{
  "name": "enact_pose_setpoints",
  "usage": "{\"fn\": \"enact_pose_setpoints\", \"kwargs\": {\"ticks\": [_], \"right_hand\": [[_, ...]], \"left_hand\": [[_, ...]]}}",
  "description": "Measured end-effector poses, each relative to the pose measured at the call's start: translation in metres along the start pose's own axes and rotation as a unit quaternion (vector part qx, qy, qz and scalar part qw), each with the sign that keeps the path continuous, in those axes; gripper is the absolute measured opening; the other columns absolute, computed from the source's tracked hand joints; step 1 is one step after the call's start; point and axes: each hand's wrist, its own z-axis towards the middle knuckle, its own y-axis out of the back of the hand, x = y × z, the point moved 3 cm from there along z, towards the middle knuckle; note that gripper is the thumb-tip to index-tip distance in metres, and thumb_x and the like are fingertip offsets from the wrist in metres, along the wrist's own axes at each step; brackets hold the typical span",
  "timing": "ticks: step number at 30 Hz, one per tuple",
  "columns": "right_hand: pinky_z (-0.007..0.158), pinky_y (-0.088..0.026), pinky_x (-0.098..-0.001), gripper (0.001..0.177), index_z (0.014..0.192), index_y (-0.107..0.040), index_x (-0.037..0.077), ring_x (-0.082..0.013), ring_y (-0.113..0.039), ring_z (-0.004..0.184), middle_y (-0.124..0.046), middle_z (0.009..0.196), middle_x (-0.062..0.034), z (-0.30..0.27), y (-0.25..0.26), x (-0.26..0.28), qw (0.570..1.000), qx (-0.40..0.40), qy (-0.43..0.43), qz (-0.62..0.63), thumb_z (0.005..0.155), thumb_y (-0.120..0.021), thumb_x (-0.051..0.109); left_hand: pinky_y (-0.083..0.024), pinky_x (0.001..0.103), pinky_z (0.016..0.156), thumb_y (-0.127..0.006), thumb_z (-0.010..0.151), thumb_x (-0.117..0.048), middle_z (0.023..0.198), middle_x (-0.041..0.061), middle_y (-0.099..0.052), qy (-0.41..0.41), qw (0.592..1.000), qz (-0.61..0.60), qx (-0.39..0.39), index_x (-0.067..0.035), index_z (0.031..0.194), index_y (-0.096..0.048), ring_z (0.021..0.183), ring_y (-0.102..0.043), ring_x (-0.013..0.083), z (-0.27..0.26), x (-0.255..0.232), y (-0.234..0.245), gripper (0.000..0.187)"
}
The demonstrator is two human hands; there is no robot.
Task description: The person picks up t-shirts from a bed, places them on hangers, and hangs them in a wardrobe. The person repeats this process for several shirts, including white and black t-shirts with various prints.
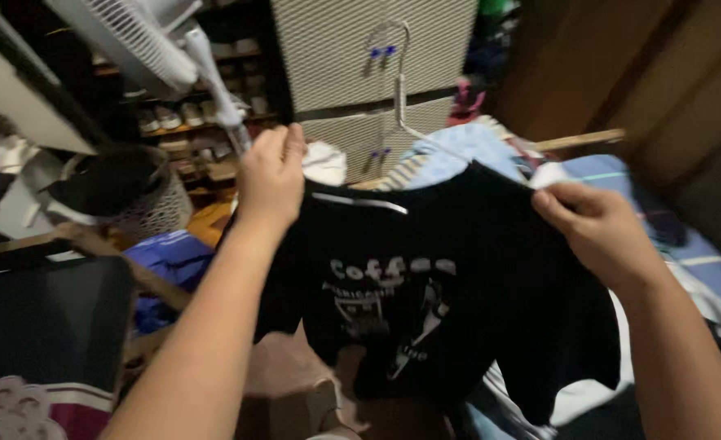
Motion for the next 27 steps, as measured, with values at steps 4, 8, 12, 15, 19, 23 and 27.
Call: {"fn": "enact_pose_setpoints", "kwargs": {"ticks": [4,8,12,15,19,23,27], "right_hand": [[0.068,-0.042,-0.0283,0.029,0.101,-0.077,0.0,-0.0092,-0.049,0.077,-0.06,0.083,0.0022,0.073,-0.066,0.023,0.998,0.018,0.058,0.022,0.103,-0.069,0.028],[0.068,-0.046,-0.025,0.026,0.104,-0.076,0.003,-0.0058,-0.056,0.077,-0.066,0.084,0.0052,0.141,-0.145,0.048,0.991,0.074,0.066,0.088,0.098,-0.067,0.027],[0.063,-0.037,-0.033,0.032,0.108,-0.076,-0.003,-0.0138,-0.048,0.073,-0.059,0.083,-0.0028,0.212,-0.2,0.072,0.99,0.112,0.067,0.046,0.102,-0.067,0.027],[0.069,-0.045,-0.0304,0.031,0.111,-0.075,0.0,-0.0118,-0.057,0.079,-0.067,0.089,-0.0026,0.254,-0.244,0.094,0.986,0.136,0.093,0.04,0.099,-0.068,0.027],[0.071,-0.049,-0.0302,0.03,0.114,-0.077,0.002,-0.0112,-0.059,0.081,-0.071,0.091,-0.0041,0.306,-0.295,0.121,0.975,0.177,0.125,0.056,0.102,-0.069,0.028],[0.076,-0.052,-0.0302,0.027,0.116,-0.076,0.004,-0.0134,-0.065,0.084,-0.075,0.094,-0.0077,0.352,-0.346,0.158,0.968,0.144,0.205,-0.011,0.099,-0.07,0.024],[0.075,-0.054,-0.0301,0.026,0.116,-0.076,0.007,-0.0138,-0.067,0.084,-0.076,0.096,-0.0068,0.398,-0.396,0.193,0.97,0.17,0.174,0.025,0.098,-0.07,0.025]], "left_hand": [[-0.049,0.048,0.07,-0.055,0.104,-0.049,0.076,0.025,-0.065,0.203,0.968,0.038,0.145,-0.002,0.087,-0.067,0.073,-0.065,0.0426,0.035,0.093,0.019,0.052],[-0.047,0.05,0.075,-0.059,0.102,-0.047,0.082,0.02,-0.066,0.138,0.978,0.063,0.142,-0.004,0.091,-0.067,0.08,-0.064,0.0393,0.058,0.172,0.031,0.046],[-0.041,0.051,0.082,-0.06,0.103,-0.039,0.085,0.015,-0.069,0.056,0.989,0.124,0.053,-0.007,0.092,-0.07,0.091,-0.063,0.037,0.083,0.229,0.039,0.035],[-0.04,0.049,0.083,-0.058,0.102,-0.033,0.086,0.012,-0.071,0.054,0.991,0.12,0.014,-0.009,0.095,-0.071,0.092,-0.064,0.0347,0.095,0.264,0.057,0.028],[-0.041,0.048,0.086,-0.057,0.106,-0.031,0.086,0.014,-0.069,0.077,0.983,0.162,-0.042,-0.009,0.103,-0.073,0.091,-0.063,0.0348,0.119,0.296,0.071,0.027],[-0.044,0.046,0.085,-0.059,0.106,-0.03,0.087,0.014,-0.069,0.115,0.976,0.164,-0.083,-0.008,0.102,-0.072,0.088,-0.062,0.0346,0.154,0.323,0.075,0.026],[-0.047,0.048,0.079,-0.062,0.102,-0.026,0.09,0.013,-0.072,0.066,0.975,0.199,-0.074,-0.007,0.098,-0.072,0.089,-0.066,0.0351,0.188,0.351,0.08,0.021]]}}
